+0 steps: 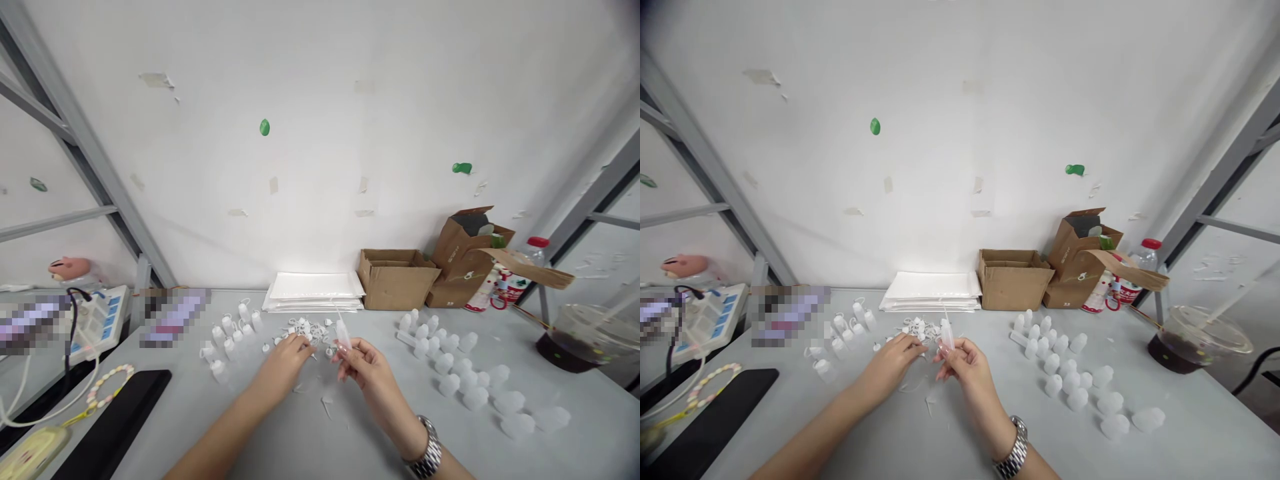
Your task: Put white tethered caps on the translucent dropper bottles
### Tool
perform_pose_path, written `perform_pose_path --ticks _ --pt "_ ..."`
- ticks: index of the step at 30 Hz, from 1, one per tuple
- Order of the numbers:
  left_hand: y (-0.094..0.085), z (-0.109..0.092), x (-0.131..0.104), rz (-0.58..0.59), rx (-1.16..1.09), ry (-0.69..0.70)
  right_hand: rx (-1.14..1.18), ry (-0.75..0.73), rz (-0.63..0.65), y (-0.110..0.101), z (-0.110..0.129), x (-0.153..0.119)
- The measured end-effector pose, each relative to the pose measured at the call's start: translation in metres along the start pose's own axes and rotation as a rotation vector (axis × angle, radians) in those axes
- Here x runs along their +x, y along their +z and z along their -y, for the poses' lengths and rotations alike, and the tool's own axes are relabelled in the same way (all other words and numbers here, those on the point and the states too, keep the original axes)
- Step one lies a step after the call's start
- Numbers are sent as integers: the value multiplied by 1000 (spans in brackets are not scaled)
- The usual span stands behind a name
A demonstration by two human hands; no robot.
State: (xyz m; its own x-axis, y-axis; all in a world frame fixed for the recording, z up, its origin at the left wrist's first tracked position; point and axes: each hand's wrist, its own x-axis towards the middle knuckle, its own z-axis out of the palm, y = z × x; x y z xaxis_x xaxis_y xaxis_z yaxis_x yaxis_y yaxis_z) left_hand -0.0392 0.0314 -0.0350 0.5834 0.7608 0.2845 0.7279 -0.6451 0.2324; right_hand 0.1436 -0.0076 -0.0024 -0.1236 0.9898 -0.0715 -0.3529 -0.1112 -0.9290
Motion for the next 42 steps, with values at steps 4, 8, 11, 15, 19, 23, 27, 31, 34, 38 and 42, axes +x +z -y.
perform_pose_path --ticks 4,8,11,15,19,23,27,31,34,38,42 --pt "9 3 3 -36 2 -22 -42 13 -8 3 -3 -1" --pt "6 1 4 -75 -67 -64 -139 -31 -39 3 -3 -1" --pt "-6 -5 4 -224 -287 -170 -211 -61 -64 3 -5 0" --pt "-22 -15 6 -418 -888 -452 -255 -64 -68 5 -13 0" --pt "-26 -24 7 -413 -1421 -672 -430 -120 -85 11 -24 -5" --pt "-23 -32 4 -296 -1619 -714 -650 -232 -90 12 -29 -9" --pt "-24 -35 3 -246 -1560 -703 -819 -316 -122 10 -31 -10" --pt "-28 -33 3 -206 -1483 -661 -1030 -457 -114 6 -35 -11" --pt "-29 -33 3 -192 -1485 -672 -1151 -574 -91 4 -36 -12" --pt "-26 -32 3 -197 -1494 -730 -1203 -736 -81 5 -35 -14" --pt "-26 -31 3 -181 -1460 -665 -1079 -703 -68 7 -29 -15"
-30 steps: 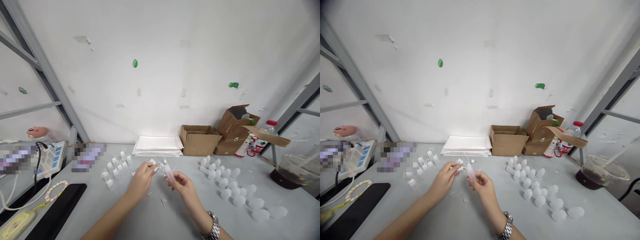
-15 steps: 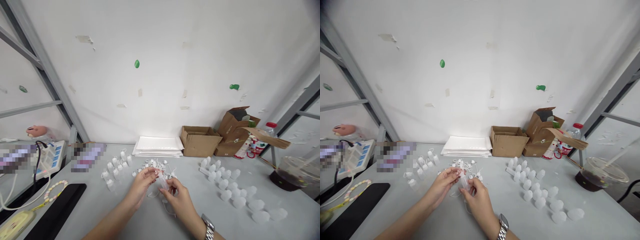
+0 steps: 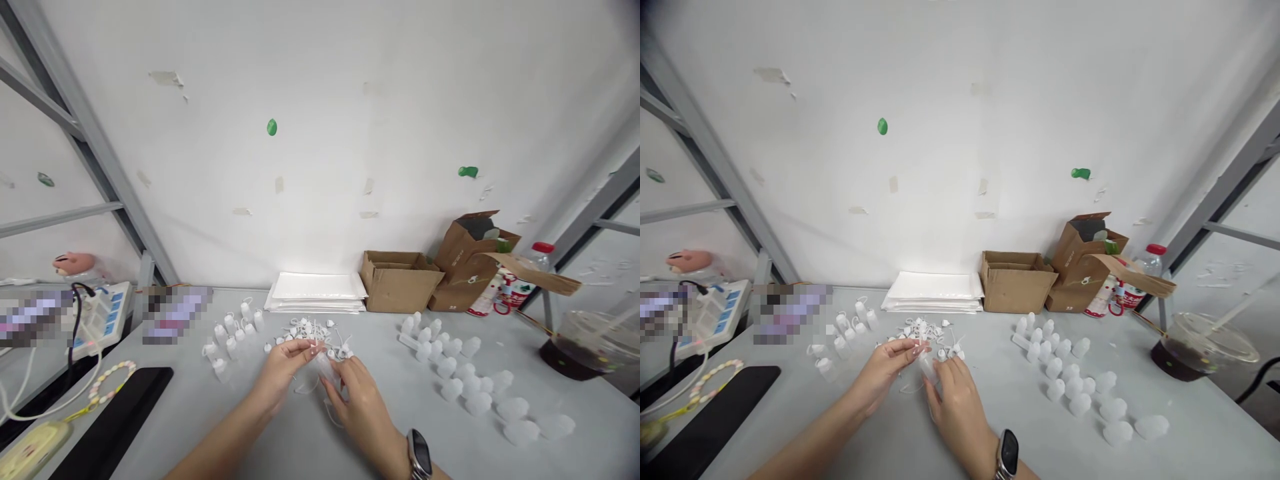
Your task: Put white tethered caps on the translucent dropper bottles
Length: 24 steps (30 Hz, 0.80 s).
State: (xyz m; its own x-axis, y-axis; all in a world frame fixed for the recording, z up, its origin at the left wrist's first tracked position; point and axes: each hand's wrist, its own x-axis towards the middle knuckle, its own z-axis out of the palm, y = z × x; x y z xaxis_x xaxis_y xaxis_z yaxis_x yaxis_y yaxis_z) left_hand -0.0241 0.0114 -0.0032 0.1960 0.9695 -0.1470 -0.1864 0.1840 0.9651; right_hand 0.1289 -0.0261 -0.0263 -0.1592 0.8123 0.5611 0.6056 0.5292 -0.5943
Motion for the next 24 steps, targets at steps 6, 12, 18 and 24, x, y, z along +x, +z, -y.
perform_pose_path --ticks 6,12,18,24 --pt "0 -1 1 23 -2 31 884 650 314 -5 2 14" --pt "1 -1 2 -70 17 65 1001 792 104 -2 2 17" --pt "0 0 3 -46 31 110 1099 860 332 -6 0 17" --pt "-1 -2 2 -62 45 103 880 682 128 0 -5 18"
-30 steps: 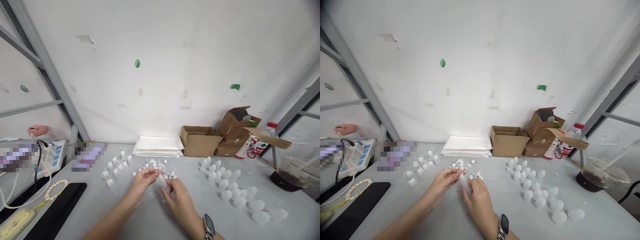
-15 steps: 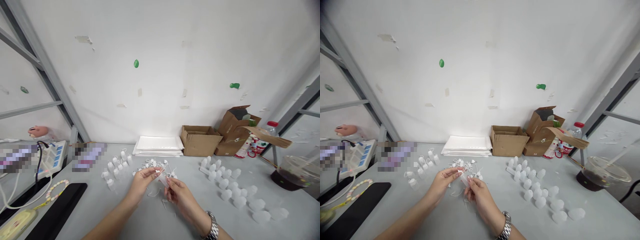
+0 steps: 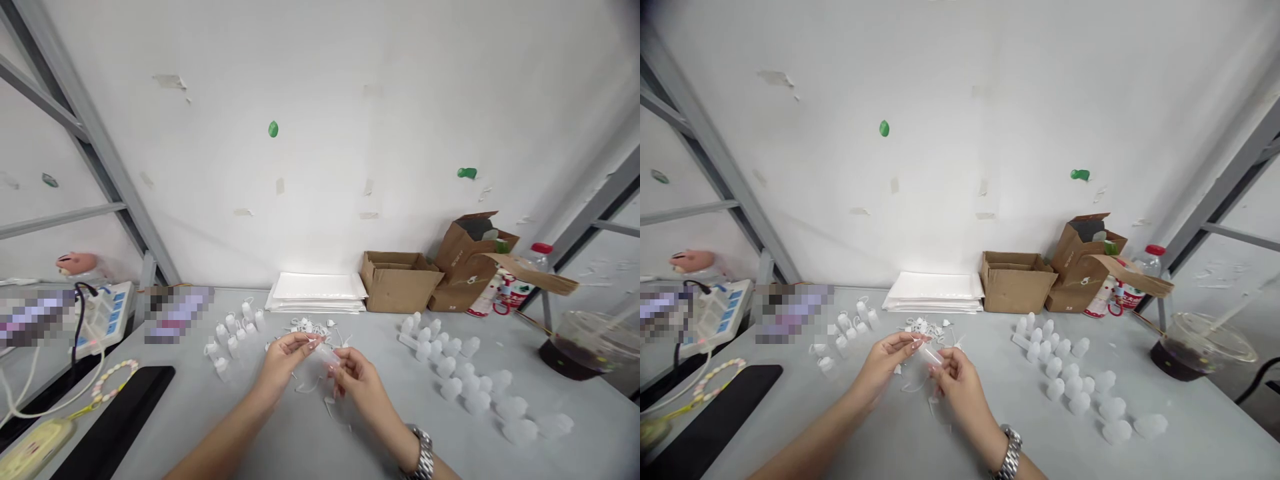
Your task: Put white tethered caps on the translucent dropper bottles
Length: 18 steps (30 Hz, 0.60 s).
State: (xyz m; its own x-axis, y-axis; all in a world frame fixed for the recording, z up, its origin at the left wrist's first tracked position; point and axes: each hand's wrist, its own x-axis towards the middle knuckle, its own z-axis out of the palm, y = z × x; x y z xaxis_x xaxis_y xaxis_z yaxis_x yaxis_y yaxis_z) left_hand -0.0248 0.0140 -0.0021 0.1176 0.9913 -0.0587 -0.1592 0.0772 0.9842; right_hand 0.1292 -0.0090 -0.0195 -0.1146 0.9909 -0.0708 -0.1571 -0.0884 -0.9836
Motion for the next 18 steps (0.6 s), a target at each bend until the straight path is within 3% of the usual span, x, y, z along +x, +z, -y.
perform_pose_path --ticks 2,6,8,10,14,18 --pt "-1 0 0 30 -3 9 3 31 44 0 -1 0" --pt "-2 0 1 84 -14 69 239 222 270 -1 1 -3" --pt "0 -1 0 82 -44 74 303 245 311 -1 2 -4" --pt "2 -2 -2 90 -123 33 263 191 255 -2 3 -3" --pt "6 -1 -5 177 -279 -108 53 -42 15 -7 2 1" --pt "7 3 -2 76 -74 -135 -76 -144 -44 -10 -1 2"
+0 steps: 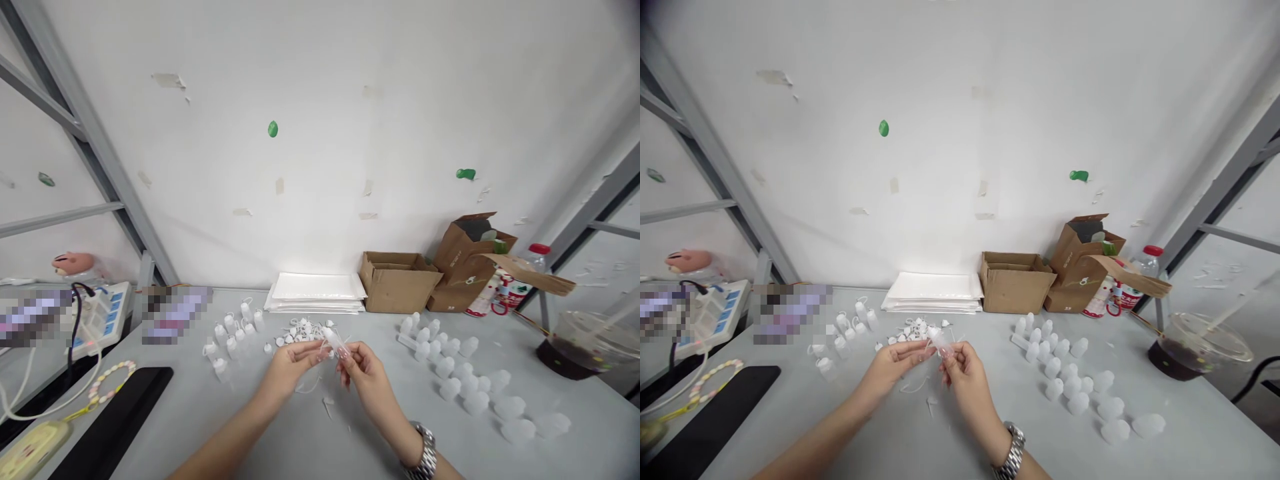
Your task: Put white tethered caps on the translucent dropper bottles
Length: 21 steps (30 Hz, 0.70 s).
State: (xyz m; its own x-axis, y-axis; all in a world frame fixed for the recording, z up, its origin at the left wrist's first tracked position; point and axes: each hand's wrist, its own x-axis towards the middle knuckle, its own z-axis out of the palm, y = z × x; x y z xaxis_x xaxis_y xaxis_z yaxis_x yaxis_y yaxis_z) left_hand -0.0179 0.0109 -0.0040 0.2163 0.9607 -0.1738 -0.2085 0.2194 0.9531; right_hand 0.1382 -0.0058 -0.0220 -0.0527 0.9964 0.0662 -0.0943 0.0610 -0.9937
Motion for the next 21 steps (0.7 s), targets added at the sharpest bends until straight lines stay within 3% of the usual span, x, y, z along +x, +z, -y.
perform_pose_path --ticks 3,14,18,21 --pt "0 1 2 -50 98 16 -83 -45 -29 0 -1 -2" --pt "-8 -18 -11 123 83 -42 -384 -138 -122 -3 6 -5" --pt "-11 -16 -5 -26 13 -12 -321 -170 -109 -5 6 -5" --pt "-14 -14 1 -151 -158 -18 -289 -196 -55 -4 6 -8"
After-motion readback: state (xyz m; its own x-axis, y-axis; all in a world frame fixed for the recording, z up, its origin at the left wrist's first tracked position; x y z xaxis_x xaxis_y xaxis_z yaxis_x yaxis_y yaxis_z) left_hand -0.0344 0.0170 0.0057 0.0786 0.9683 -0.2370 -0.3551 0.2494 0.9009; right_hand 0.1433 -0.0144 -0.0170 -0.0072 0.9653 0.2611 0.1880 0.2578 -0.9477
